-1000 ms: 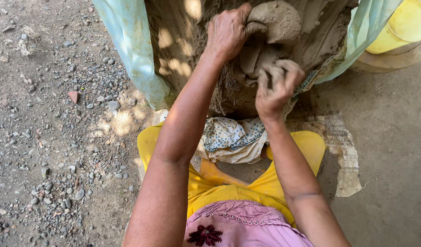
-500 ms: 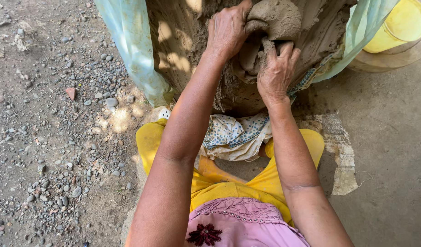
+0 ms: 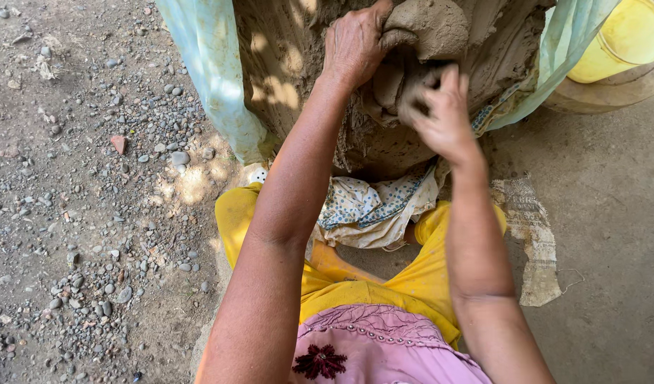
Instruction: The person pulls chunks of clay from a large mound and kneads the material with both hands on a sack-covered surface.
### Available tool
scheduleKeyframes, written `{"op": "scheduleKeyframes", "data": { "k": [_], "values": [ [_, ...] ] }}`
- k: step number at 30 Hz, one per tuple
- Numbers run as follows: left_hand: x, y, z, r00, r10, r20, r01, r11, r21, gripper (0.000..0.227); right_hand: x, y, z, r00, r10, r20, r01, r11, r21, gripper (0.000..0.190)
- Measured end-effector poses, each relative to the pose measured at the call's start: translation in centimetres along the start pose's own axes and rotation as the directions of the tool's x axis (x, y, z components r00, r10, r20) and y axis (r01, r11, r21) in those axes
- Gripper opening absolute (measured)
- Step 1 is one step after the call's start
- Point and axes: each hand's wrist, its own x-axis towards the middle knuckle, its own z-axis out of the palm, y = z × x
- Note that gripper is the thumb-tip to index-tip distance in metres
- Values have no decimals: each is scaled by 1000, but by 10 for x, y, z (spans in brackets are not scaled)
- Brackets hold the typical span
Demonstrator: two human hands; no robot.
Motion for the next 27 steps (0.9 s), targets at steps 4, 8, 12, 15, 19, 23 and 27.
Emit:
{"op": "scheduleKeyframes", "data": {
  "k": [4, 8, 12, 15, 19, 23, 27],
  "values": [
    [1, -4, 6, 998, -5, 64, 5, 1000, 0, 55, -46, 1, -58, 972, 137, 190, -234, 555, 798, 12],
    [-1, -19, 29, 998, -12, 55, 10, 999, 51, 57, -98, 40, -88, 795, 577, 186, -419, 300, 857, 9],
    [2, -22, 38, 997, -26, 72, 11, 980, 197, 56, -140, 130, -102, 493, 868, 67, -699, 348, 624, 8],
    [2, -16, 31, 986, -73, 149, 50, 987, 154, 57, -157, 200, -108, 375, 927, 17, -774, 303, 556, 10],
    [5, -12, 24, 986, -74, 151, 57, 991, 119, 56, -164, 280, -104, 472, 856, -211, -861, 499, 100, 24],
    [1, -10, 19, 999, 2, 38, -5, 995, 95, 56, -150, 320, -94, 400, 842, -361, -878, 465, 111, 23],
    [2, -7, 10, 990, -40, 135, 31, 997, 65, 58, -135, 322, -87, 668, 480, -569, -697, 671, -253, 32]
  ]
}}
